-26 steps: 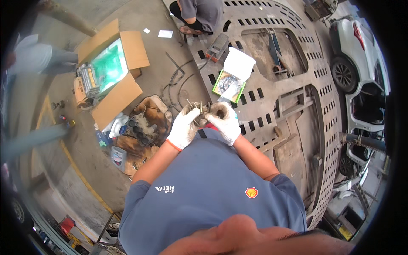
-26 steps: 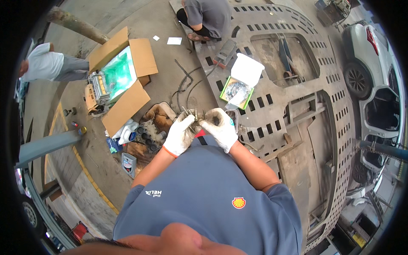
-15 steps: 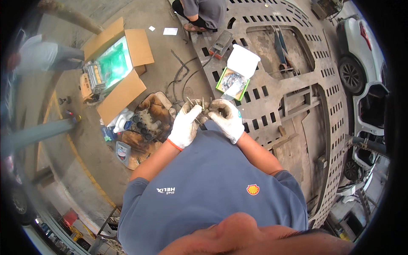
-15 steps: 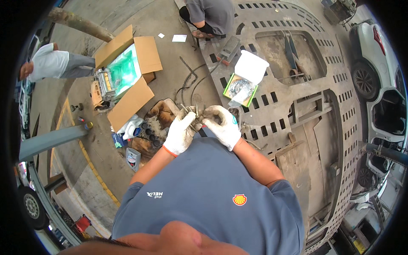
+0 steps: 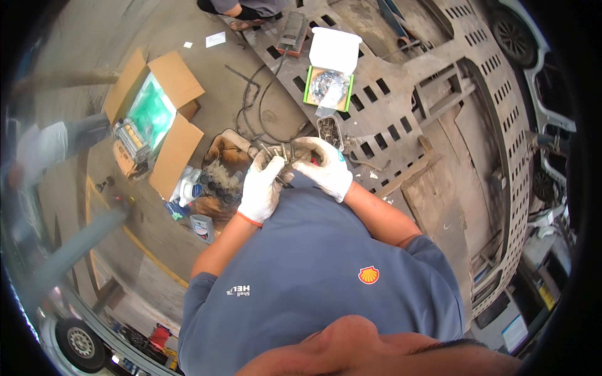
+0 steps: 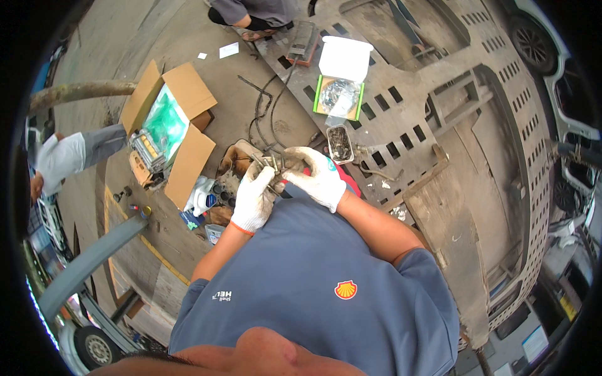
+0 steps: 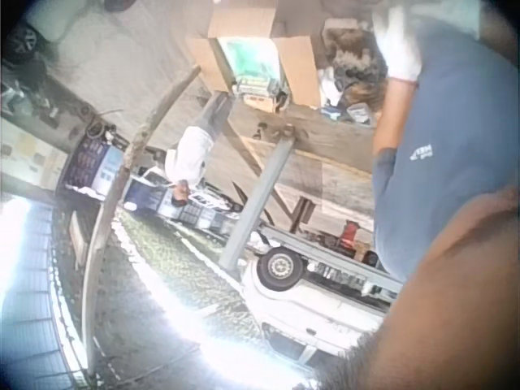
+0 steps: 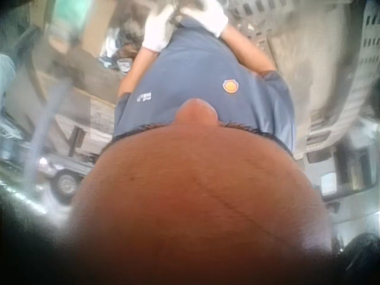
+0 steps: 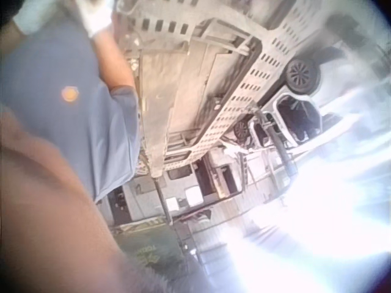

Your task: The person handles small metal parts, picks them from a tray, and places them into an engine block. They wipe parts with a cloth and position components on the engine assembly. The person moves around the workspace to access different parts and tools.

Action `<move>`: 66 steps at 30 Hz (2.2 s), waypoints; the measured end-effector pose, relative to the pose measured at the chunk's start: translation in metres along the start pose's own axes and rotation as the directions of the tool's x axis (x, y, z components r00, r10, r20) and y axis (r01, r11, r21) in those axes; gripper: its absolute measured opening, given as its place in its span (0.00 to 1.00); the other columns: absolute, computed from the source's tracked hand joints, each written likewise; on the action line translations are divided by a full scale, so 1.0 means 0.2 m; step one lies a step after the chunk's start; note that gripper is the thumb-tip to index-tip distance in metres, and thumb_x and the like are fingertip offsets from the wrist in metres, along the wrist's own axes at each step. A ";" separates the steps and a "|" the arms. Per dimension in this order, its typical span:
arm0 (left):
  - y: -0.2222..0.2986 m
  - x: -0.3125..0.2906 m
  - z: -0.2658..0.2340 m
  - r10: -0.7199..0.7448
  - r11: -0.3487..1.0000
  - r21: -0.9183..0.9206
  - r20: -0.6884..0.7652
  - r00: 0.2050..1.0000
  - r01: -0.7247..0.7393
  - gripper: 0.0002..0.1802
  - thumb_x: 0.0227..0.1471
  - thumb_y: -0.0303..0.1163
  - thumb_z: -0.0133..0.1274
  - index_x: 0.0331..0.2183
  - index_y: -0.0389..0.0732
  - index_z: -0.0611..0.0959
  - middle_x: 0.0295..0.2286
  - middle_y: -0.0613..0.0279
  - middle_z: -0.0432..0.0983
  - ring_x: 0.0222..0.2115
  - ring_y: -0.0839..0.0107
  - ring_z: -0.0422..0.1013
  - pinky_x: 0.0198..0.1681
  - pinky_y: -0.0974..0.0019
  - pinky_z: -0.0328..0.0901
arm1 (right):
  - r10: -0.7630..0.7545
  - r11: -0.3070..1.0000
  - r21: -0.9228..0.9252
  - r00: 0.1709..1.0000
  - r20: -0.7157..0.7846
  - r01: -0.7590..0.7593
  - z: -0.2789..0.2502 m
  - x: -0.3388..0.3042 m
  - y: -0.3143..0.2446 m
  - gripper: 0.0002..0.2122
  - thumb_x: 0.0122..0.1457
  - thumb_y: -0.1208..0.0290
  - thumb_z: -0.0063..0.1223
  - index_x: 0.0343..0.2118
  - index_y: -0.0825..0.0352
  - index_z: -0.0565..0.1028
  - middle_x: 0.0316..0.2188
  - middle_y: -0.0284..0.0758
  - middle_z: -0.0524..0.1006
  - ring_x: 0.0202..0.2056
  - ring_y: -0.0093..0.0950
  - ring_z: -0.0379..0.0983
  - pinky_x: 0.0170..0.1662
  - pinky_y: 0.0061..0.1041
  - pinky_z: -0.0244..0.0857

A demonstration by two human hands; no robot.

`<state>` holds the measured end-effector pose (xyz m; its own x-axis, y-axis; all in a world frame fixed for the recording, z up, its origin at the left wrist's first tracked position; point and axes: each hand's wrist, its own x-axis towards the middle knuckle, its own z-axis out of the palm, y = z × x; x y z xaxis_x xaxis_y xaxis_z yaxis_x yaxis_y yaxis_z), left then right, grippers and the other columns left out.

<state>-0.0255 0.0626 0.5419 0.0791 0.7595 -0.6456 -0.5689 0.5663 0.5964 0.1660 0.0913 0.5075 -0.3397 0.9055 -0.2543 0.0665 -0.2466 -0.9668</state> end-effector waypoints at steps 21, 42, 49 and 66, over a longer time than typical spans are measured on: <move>-0.13 0.07 0.02 -0.159 0.987 0.006 -0.023 0.987 0.159 0.17 0.63 0.32 0.56 0.52 0.41 0.75 0.42 0.65 0.78 0.39 0.74 0.76 0.39 0.68 0.73 | -0.132 0.984 -0.131 0.987 -0.086 0.120 -0.04 -0.14 0.16 0.10 0.58 0.71 0.65 0.41 0.67 0.81 0.44 0.40 0.78 0.46 0.34 0.78 0.50 0.30 0.71; -0.43 0.08 -0.13 -0.309 0.942 0.082 -0.167 0.936 0.325 0.12 0.64 0.30 0.55 0.49 0.41 0.77 0.41 0.65 0.78 0.37 0.76 0.74 0.40 0.70 0.71 | 0.277 0.956 0.103 0.961 0.002 -0.276 0.03 -0.31 0.45 0.11 0.58 0.75 0.64 0.43 0.66 0.77 0.38 0.34 0.78 0.40 0.26 0.78 0.45 0.27 0.73; -0.81 0.34 -0.33 -0.452 0.860 0.183 -0.159 0.878 0.476 0.09 0.64 0.28 0.53 0.46 0.39 0.79 0.38 0.63 0.80 0.33 0.75 0.75 0.38 0.71 0.71 | 0.524 0.841 0.254 0.835 -0.166 -0.477 0.02 -0.34 0.77 0.21 0.58 0.77 0.56 0.56 0.64 0.75 0.40 0.35 0.77 0.43 0.27 0.77 0.47 0.27 0.71; -1.36 0.78 -0.78 -0.634 0.744 -0.004 -0.322 0.703 0.668 0.09 0.63 0.27 0.53 0.46 0.39 0.79 0.37 0.61 0.80 0.33 0.72 0.78 0.37 0.69 0.72 | 0.775 0.592 0.449 0.626 -0.089 -0.669 0.00 -0.24 1.82 0.26 0.59 0.82 0.50 0.62 0.69 0.67 0.45 0.35 0.76 0.46 0.23 0.73 0.52 0.25 0.69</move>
<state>0.0133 -0.0226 0.2035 0.1524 0.0722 -0.9857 -0.3738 0.9275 0.0102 0.2062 -0.0415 0.1683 -0.0777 0.4064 -0.9104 -0.1543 -0.9070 -0.3918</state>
